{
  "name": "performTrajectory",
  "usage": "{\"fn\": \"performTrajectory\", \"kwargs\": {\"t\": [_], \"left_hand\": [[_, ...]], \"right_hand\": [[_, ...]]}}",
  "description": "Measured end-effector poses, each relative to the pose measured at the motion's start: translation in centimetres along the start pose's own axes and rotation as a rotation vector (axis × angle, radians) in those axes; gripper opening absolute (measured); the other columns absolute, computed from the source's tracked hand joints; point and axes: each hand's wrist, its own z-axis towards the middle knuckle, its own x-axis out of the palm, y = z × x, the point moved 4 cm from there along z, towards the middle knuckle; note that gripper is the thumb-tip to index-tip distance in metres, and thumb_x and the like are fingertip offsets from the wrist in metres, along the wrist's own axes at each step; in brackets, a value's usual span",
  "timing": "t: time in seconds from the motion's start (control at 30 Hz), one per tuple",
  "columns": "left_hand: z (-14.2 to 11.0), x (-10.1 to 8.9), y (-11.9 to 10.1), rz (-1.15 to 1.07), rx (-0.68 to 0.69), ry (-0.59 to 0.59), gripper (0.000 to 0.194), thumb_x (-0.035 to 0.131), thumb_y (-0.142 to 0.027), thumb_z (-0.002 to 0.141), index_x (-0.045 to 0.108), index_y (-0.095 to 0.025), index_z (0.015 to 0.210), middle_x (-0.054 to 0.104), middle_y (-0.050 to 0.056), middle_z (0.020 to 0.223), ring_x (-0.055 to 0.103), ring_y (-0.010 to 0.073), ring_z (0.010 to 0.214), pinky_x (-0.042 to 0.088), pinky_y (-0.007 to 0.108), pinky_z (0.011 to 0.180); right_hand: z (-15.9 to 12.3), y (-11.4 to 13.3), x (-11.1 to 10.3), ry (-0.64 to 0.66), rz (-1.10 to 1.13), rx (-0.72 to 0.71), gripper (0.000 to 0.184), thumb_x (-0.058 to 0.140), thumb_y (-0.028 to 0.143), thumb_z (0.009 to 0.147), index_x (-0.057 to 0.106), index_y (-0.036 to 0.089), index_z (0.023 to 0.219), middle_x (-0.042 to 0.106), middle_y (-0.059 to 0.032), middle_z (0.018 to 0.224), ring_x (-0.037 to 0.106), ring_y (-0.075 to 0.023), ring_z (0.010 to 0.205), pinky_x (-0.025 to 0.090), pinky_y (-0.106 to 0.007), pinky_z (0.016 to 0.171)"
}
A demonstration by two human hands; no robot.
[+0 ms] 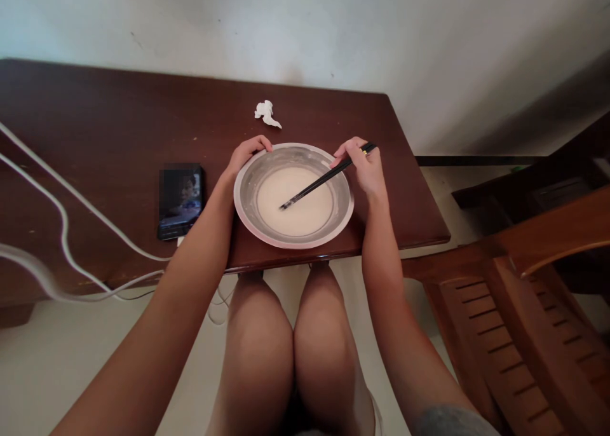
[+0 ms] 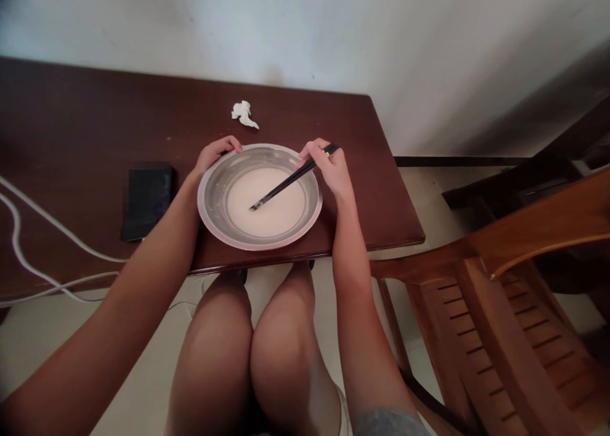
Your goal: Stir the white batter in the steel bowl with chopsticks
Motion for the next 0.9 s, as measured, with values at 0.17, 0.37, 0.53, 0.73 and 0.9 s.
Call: {"fn": "performTrajectory", "kwargs": {"t": [0.17, 0.37, 0.53, 0.73, 0.9], "left_hand": [[-0.16, 0.16, -0.21, -0.054, -0.061, -0.022, 0.025, 0.046, -0.001, 0.068, 0.06, -0.016, 0.055, 0.057, 0.0, 0.069, 0.051, 0.0091, 0.067, 0.042, 0.019, 0.07], [-0.01, 0.2, -0.07, -0.057, -0.055, -0.003, 0.023, 0.047, -0.001, 0.07, 0.059, -0.016, 0.056, 0.057, -0.001, 0.068, 0.052, 0.0084, 0.065, 0.044, 0.017, 0.067], [0.21, 0.07, 0.51, -0.071, -0.082, -0.02, 0.025, 0.045, -0.001, 0.071, 0.058, -0.016, 0.057, 0.056, -0.001, 0.066, 0.05, 0.0077, 0.061, 0.043, 0.016, 0.063], [0.27, 0.03, 0.6, -0.077, -0.061, -0.011, 0.025, 0.047, 0.001, 0.07, 0.06, -0.016, 0.057, 0.058, -0.002, 0.069, 0.052, 0.007, 0.066, 0.042, 0.016, 0.068], [0.08, 0.14, 0.3, -0.1, -0.105, -0.022, 0.028, 0.044, 0.001, 0.071, 0.06, -0.016, 0.056, 0.056, -0.002, 0.065, 0.049, 0.0073, 0.062, 0.041, 0.016, 0.064]], "right_hand": [[0.12, -0.1, -0.61, -0.118, 0.022, -0.02, 0.04, 0.054, 0.057, 0.084, 0.063, 0.022, 0.067, 0.06, 0.0054, 0.049, 0.057, -0.0069, 0.048, 0.04, -0.022, 0.049], [-0.08, 0.0, 0.13, 0.022, 0.034, -0.007, 0.039, 0.056, 0.053, 0.085, 0.065, 0.021, 0.067, 0.065, 0.0039, 0.054, 0.061, -0.0072, 0.052, 0.043, -0.023, 0.052], [0.12, -0.11, -0.53, -0.1, 0.016, -0.018, 0.04, 0.055, 0.057, 0.084, 0.064, 0.021, 0.068, 0.062, 0.0051, 0.052, 0.057, -0.0066, 0.049, 0.042, -0.023, 0.05], [0.0, -0.12, 0.0, 0.009, 0.0, 0.02, 0.041, 0.055, 0.058, 0.083, 0.064, 0.021, 0.068, 0.065, 0.004, 0.055, 0.06, -0.0076, 0.053, 0.046, -0.024, 0.054], [0.13, -0.28, -0.55, -0.113, 0.013, 0.01, 0.041, 0.055, 0.059, 0.083, 0.063, 0.022, 0.068, 0.062, 0.0046, 0.052, 0.057, -0.0073, 0.05, 0.042, -0.023, 0.05]]}}
